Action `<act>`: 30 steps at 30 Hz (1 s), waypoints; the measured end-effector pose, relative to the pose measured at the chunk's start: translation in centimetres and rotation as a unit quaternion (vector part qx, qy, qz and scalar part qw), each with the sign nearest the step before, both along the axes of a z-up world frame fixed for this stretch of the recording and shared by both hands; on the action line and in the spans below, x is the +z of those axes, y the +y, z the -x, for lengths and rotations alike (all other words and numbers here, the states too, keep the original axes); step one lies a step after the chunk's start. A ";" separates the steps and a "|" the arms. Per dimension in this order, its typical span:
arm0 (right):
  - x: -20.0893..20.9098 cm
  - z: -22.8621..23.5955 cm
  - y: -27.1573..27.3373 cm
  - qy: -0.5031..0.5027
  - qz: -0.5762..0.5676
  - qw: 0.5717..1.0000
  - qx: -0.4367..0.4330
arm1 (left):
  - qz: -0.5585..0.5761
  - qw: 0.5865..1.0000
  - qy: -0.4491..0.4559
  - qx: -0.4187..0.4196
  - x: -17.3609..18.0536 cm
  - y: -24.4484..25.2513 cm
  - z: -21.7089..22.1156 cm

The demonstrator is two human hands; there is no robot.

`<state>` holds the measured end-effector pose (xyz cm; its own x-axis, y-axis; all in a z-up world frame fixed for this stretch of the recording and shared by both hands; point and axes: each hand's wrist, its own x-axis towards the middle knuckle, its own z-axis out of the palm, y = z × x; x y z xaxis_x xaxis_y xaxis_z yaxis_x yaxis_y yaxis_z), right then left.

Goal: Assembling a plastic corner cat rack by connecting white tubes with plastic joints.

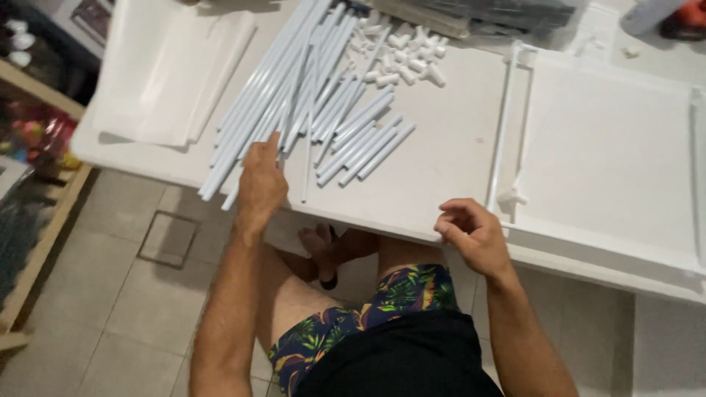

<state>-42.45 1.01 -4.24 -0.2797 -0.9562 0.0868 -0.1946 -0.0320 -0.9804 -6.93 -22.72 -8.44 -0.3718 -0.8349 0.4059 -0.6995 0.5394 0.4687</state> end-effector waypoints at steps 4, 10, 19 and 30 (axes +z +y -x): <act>0.5 1.7 2.2 0.070 -0.021 0.997 -0.040 | 0.109 0.993 -0.048 -0.013 -1.4 -2.2 1.8; 0.4 9.9 3.7 0.377 -0.051 0.889 -0.254 | 0.115 0.993 -0.035 0.001 -0.1 2.7 1.9; 6.0 8.7 -4.3 0.362 -0.350 0.839 -0.206 | -0.070 0.995 0.072 -0.023 4.2 13.4 4.3; 2.9 4.6 -2.4 0.172 0.201 0.949 -0.170 | 0.032 0.994 0.101 -0.028 9.3 14.7 1.7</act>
<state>-47.02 -1.41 -1.36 -0.4553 -0.6854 0.5682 -0.5672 -0.2686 -0.7785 -8.66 -7.99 0.84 -0.3222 -0.7849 0.5293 -0.5622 0.6085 0.5601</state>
